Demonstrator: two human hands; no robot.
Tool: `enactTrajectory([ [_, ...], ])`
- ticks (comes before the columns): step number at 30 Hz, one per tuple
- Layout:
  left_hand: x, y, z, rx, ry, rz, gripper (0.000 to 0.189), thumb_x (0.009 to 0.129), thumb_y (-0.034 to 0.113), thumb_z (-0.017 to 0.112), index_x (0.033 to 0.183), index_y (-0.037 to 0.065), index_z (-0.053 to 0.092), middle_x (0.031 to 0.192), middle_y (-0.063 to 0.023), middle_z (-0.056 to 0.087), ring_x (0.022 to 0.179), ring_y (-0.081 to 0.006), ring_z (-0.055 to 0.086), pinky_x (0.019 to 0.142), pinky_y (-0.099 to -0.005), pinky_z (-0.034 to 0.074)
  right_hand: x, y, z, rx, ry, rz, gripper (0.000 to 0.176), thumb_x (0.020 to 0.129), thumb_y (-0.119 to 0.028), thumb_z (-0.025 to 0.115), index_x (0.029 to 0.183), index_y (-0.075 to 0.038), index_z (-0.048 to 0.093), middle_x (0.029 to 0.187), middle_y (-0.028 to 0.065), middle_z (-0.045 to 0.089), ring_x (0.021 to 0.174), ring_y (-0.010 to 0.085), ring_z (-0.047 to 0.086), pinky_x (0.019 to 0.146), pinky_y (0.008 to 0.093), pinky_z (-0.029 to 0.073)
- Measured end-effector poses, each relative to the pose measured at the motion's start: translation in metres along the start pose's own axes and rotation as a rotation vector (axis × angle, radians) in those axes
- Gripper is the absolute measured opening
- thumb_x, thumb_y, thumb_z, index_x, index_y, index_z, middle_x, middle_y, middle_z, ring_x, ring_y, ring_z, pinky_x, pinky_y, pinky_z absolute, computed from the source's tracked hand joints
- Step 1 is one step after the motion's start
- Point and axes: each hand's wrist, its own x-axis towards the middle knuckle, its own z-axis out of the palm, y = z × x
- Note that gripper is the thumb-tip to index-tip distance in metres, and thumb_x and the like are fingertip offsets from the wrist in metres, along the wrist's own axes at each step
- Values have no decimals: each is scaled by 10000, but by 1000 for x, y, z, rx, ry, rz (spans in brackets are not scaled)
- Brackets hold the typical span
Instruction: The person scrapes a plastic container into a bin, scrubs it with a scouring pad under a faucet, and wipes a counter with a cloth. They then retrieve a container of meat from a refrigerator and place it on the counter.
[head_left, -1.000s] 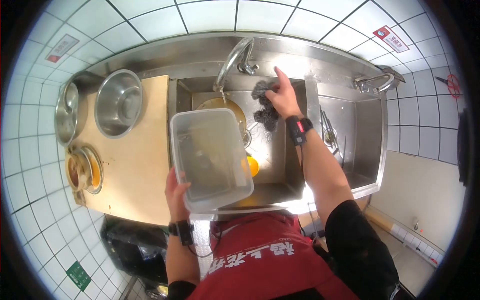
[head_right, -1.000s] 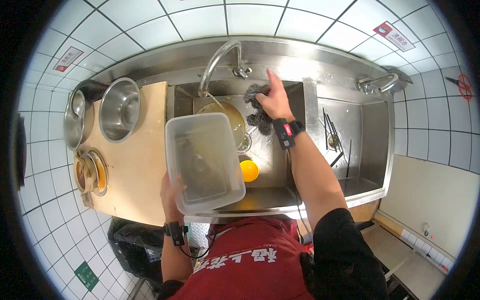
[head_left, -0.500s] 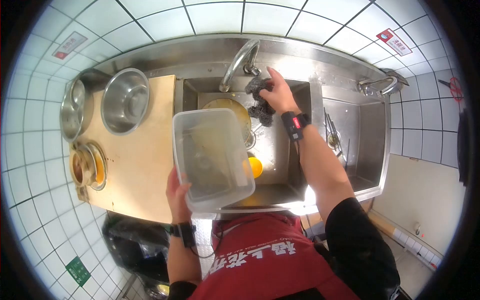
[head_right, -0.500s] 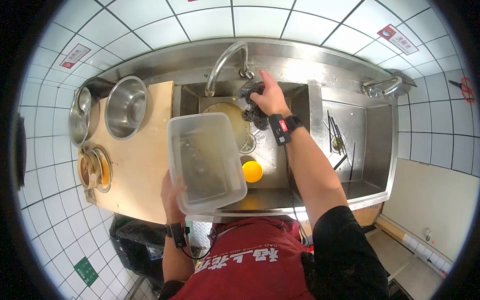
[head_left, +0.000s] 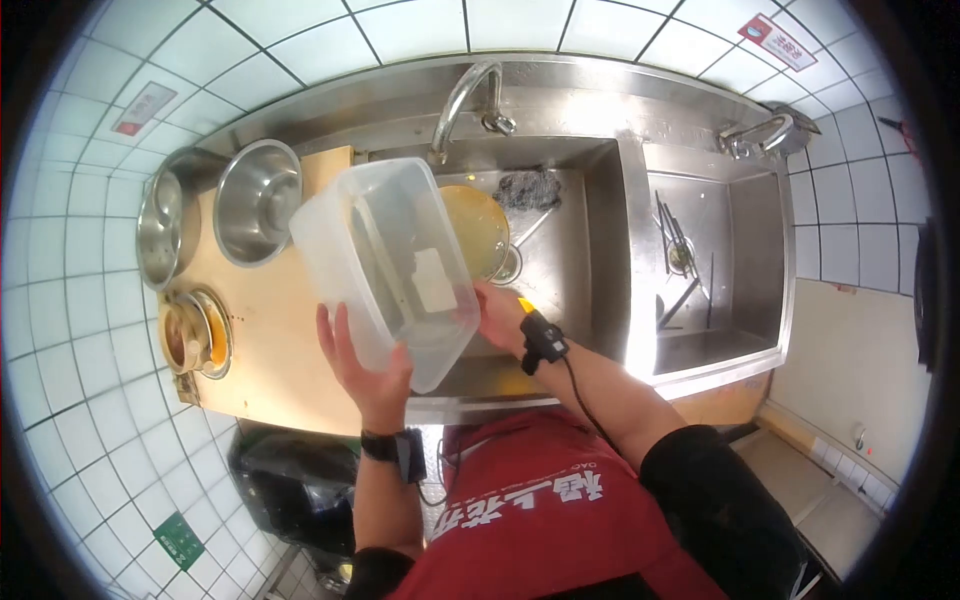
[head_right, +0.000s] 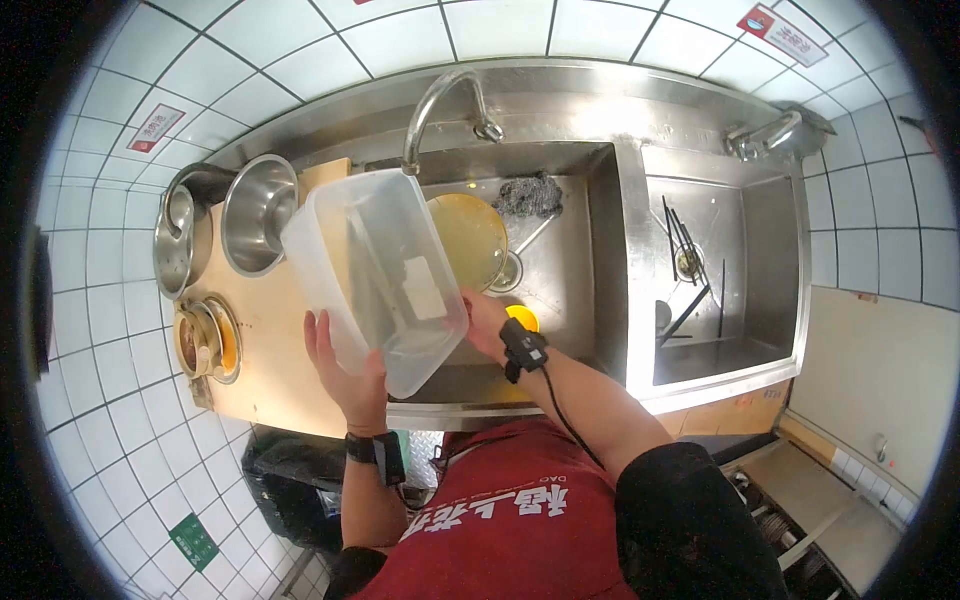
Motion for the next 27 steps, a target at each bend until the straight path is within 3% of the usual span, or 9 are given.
enactTrajectory([
  [2,4,11,0,23,51,162,826,727,272,744,1462,23,461,1554,-292,315,1418,-456,357,1126,-535,358,8,9,9,-145,-190,-155,334,1035,-187,490,1286,-1,608,1190,116,664,1048,239,646,947,354,528],
  [3,4,15,-2,23,43,172,826,727,272,744,1462,23,461,1554,-292,315,1418,-456,357,1126,-535,358,14,9,17,81,-150,-78,283,1015,-190,528,1221,-27,633,1108,92,681,957,218,668,852,357,546],
  [6,4,25,-4,119,66,268,842,702,301,757,1441,17,472,1551,-316,293,1404,-496,355,1108,-558,368,28,19,30,122,-2,-112,238,1002,-171,538,1159,-28,646,1094,92,682,898,221,678,789,357,557],
  [10,-3,26,-4,284,98,371,856,691,348,744,1434,30,464,1542,-326,302,1397,-516,346,1100,-601,353,35,34,35,50,-64,-195,205,1005,-165,530,1119,-37,642,1073,86,680,876,217,677,741,356,560],
  [12,-5,25,-6,320,100,411,865,688,368,735,1435,32,457,1543,-325,297,1405,-516,332,1111,-607,332,24,41,35,-843,-98,-584,203,1012,-161,514,1127,-38,628,1013,88,677,861,209,668,698,358,557],
  [13,-6,26,-8,355,110,443,871,683,373,739,1438,42,458,1542,-324,302,1401,-521,335,1106,-624,331,34,49,36,-835,-94,-586,203,1012,-161,514,1127,-38,628,1013,88,677,861,209,668,698,358,557],
  [15,-7,27,-12,391,120,477,877,678,378,743,1441,52,458,1542,-322,308,1397,-527,338,1100,-640,331,61,66,41,311,-219,-117,157,1003,-130,526,1086,-50,633,958,77,678,829,200,668,706,344,570],
  [19,-5,27,-23,458,170,564,881,694,400,749,1457,83,441,1545,-317,316,1396,-540,345,1089,-665,338,11,56,72,229,-134,-2,123,985,-102,548,1061,-51,631,937,67,684,808,199,677,728,331,583],
  [27,0,28,-44,487,190,666,853,740,441,735,1456,91,432,1551,-317,308,1392,-557,346,1070,-679,360,-9,78,98,37,-330,145,160,992,-105,557,1144,-76,598,1050,61,704,893,193,704,782,350,591],
])
